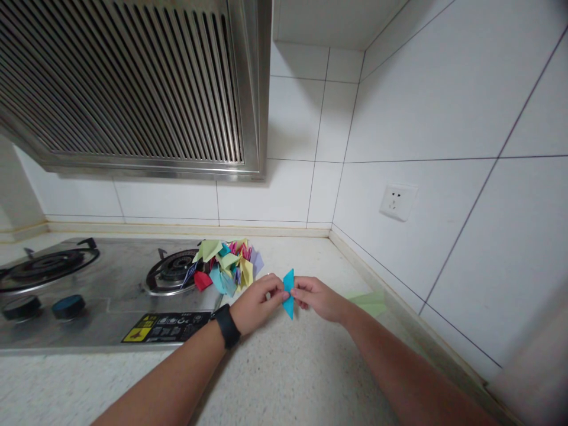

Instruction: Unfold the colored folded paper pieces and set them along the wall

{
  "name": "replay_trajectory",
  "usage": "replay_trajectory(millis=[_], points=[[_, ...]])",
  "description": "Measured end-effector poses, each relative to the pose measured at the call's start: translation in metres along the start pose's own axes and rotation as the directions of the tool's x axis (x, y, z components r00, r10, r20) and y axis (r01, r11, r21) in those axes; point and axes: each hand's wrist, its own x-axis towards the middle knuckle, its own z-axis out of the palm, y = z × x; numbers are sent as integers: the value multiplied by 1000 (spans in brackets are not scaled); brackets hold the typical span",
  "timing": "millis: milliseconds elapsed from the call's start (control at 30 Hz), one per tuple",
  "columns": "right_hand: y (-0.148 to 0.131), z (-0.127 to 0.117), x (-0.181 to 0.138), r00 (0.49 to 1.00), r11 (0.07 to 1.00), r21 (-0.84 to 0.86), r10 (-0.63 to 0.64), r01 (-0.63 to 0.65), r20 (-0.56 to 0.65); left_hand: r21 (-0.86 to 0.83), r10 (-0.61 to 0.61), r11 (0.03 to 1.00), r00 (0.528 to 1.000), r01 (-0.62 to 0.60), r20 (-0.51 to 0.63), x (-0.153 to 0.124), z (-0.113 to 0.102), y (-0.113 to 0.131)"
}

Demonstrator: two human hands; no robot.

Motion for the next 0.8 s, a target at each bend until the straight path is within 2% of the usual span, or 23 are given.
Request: replay_trajectory(millis=[233, 533, 800], points=[[-1, 1, 1, 999, 996, 72, 42, -45, 32, -119, -56, 991, 998, 60, 33, 0, 0, -1], [-3, 0, 1, 999, 993, 113, 28, -33, 43, -357, -196, 901, 966, 245, 168, -4, 3, -6], [-1, 0, -1, 998, 990, 136, 16, -25, 64, -393, -197, 884, 964, 253, 178, -5, 5, -6]])
